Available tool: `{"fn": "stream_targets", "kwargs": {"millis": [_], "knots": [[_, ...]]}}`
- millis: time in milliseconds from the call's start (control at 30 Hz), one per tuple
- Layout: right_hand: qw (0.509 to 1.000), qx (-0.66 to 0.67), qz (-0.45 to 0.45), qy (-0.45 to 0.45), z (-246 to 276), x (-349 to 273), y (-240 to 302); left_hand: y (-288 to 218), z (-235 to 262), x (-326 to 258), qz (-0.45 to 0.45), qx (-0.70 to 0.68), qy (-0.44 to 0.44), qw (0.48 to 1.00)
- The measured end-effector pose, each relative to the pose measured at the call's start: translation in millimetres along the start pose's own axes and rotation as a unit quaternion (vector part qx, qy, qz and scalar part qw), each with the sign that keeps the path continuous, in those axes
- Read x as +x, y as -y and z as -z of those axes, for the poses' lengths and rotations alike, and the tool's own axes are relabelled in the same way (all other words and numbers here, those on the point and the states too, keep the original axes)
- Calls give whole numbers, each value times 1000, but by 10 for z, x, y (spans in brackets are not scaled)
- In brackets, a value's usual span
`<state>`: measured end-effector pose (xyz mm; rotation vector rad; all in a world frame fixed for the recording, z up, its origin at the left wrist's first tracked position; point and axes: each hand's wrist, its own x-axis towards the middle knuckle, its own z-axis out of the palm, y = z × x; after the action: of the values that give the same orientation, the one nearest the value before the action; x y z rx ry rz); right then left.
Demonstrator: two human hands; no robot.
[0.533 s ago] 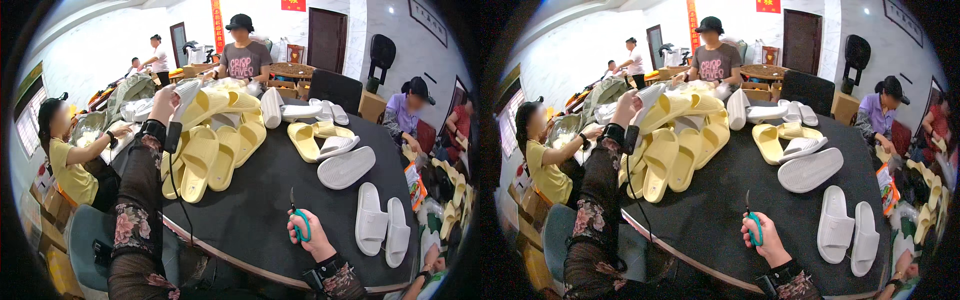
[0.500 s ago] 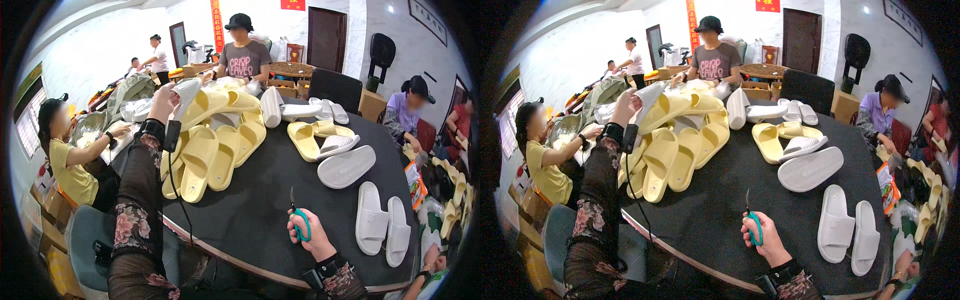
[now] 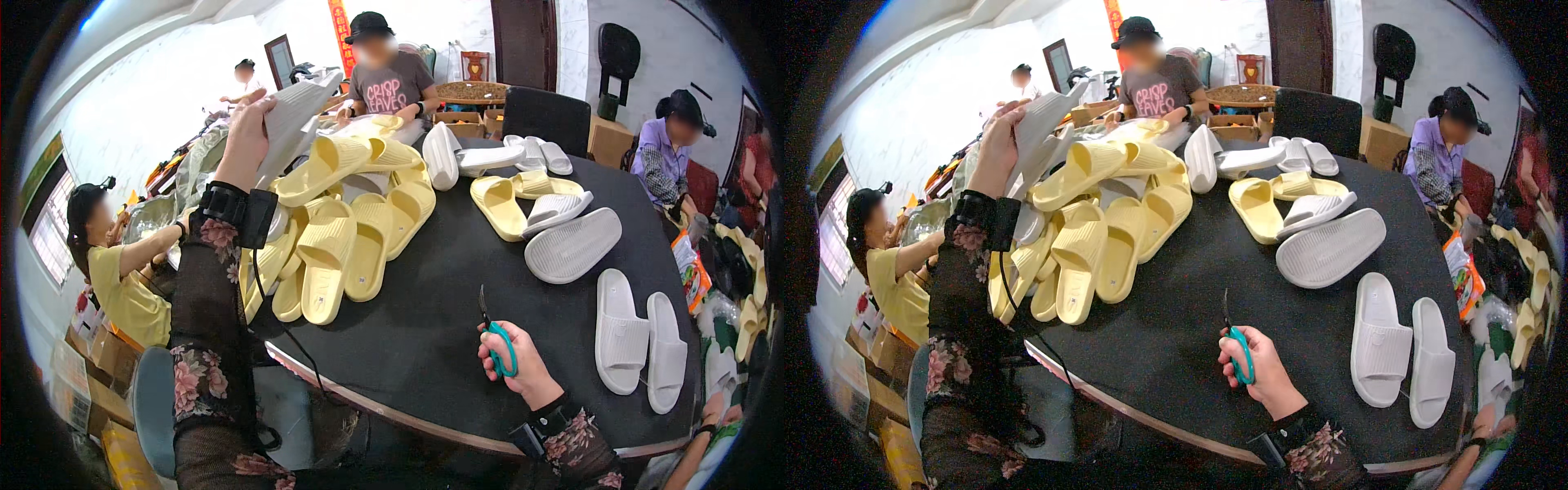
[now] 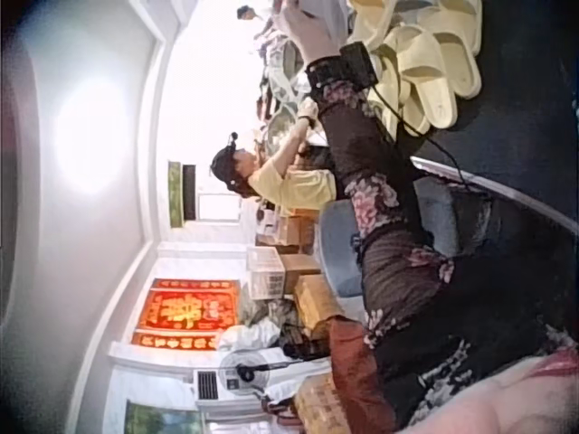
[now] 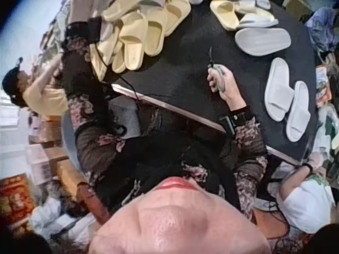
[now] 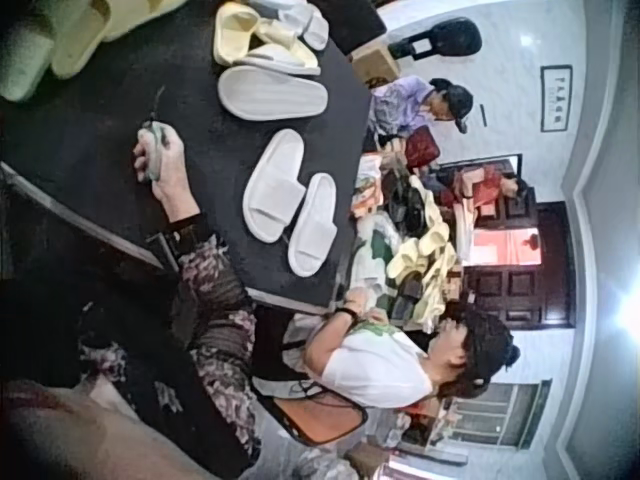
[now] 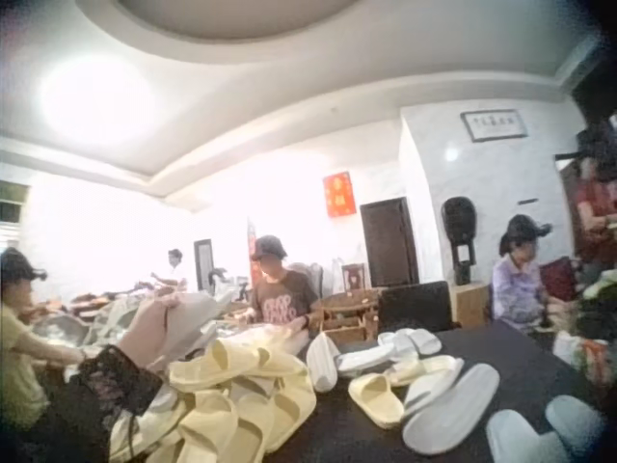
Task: Trimming excess material from rubber sandals using scissors.
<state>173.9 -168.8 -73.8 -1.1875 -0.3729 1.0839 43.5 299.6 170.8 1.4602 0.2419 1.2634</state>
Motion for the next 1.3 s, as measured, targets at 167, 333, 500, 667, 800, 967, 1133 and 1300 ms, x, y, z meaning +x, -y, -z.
{"fn": "stream_targets", "kwargs": {"millis": [167,333,500,667,800,967,1133,1300], "knots": [[1000,8,13,-6,19,-31,-1,-480,-698,-443,-18,18,2,1000],[998,31,40,-44,-49,-13,33,-663,-1031,-796,-17,22,39,999],[987,78,109,-90,46,-2,52,-626,-1416,-1403,27,-20,148,988],[971,114,163,-132,120,19,63,-228,-1459,-2070,134,-4,227,965],[954,157,170,-191,217,30,81,-54,-1453,-2672,236,15,282,930],[940,174,209,-208,261,107,70,99,-1206,-3116,308,59,328,891],[940,162,209,-216,283,102,96,62,-1114,-3507,305,17,293,906],[941,165,215,-204,300,96,101,-2,-1142,-3698,370,3,328,869]]}}
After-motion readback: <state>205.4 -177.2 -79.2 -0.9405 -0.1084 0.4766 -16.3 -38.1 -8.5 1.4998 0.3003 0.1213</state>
